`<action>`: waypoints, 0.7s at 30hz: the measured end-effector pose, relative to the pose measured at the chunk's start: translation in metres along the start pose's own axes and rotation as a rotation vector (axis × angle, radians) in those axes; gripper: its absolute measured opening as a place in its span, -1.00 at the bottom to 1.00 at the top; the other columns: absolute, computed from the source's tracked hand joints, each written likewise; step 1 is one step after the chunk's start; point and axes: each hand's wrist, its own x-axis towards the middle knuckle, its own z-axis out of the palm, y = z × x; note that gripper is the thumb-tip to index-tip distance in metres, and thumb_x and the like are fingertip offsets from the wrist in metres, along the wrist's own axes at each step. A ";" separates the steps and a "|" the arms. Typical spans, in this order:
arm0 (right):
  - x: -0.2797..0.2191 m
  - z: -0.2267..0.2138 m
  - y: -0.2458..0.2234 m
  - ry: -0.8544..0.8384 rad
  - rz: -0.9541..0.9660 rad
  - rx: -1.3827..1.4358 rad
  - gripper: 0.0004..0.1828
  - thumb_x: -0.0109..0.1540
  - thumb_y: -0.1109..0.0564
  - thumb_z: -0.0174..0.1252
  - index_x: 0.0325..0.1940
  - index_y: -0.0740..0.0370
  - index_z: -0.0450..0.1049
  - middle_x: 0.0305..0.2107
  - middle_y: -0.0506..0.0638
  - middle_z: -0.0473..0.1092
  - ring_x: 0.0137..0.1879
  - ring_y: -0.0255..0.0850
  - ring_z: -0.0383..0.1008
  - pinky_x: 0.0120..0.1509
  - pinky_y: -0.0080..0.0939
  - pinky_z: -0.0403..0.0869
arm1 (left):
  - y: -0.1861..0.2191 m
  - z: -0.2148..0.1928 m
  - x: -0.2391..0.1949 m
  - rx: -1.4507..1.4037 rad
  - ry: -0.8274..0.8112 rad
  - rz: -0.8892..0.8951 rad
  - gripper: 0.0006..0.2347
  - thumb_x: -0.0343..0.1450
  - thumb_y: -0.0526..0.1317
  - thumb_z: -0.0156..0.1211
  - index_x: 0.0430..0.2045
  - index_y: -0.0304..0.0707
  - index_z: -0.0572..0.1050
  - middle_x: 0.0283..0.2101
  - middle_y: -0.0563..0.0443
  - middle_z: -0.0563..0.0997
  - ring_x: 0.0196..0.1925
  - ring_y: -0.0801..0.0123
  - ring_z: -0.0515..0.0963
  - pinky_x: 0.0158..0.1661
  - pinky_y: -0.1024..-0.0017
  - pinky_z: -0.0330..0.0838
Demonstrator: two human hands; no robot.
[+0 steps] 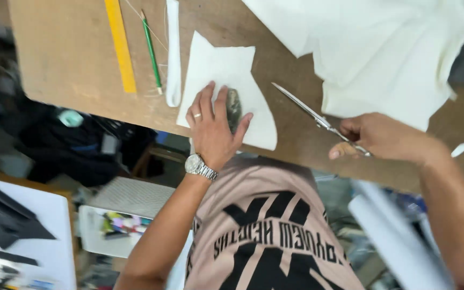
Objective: A person aligns a paper pattern on white fabric and uses scissors to cut out the shape on a workbench.
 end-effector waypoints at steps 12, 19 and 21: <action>0.166 -0.291 -0.057 -0.173 0.157 -0.972 -0.31 0.08 -0.53 0.92 -0.39 0.11 0.90 -0.58 0.00 0.73 -0.33 -0.13 0.61 0.05 -0.17 0.48 | 0.089 0.031 0.026 0.163 0.226 -0.188 -0.61 0.74 -0.02 0.64 0.43 -0.09 0.69 0.55 -0.16 0.67 0.60 -0.08 0.67 0.51 -0.33 0.49; 0.235 -0.345 -0.072 -0.245 0.057 -1.046 -0.15 -0.23 -0.25 1.39 -0.47 0.31 0.87 -0.69 0.13 0.58 -0.45 -0.04 0.46 -0.18 -0.12 0.36 | 0.096 0.050 0.033 0.242 0.233 -0.264 -0.37 0.60 0.19 0.94 0.54 0.18 0.71 0.53 0.00 0.67 0.54 0.09 0.68 0.49 -0.35 0.49; 0.241 -0.353 -0.076 -0.234 0.045 -1.138 -0.14 -0.29 -0.33 1.37 -0.45 0.23 0.89 -0.69 0.09 0.62 -0.45 -0.06 0.50 -0.17 -0.15 0.40 | 0.096 0.053 0.034 0.251 0.227 -0.267 -0.33 0.58 0.24 0.98 0.55 0.19 0.71 0.54 -0.01 0.65 0.54 0.09 0.68 0.47 -0.36 0.51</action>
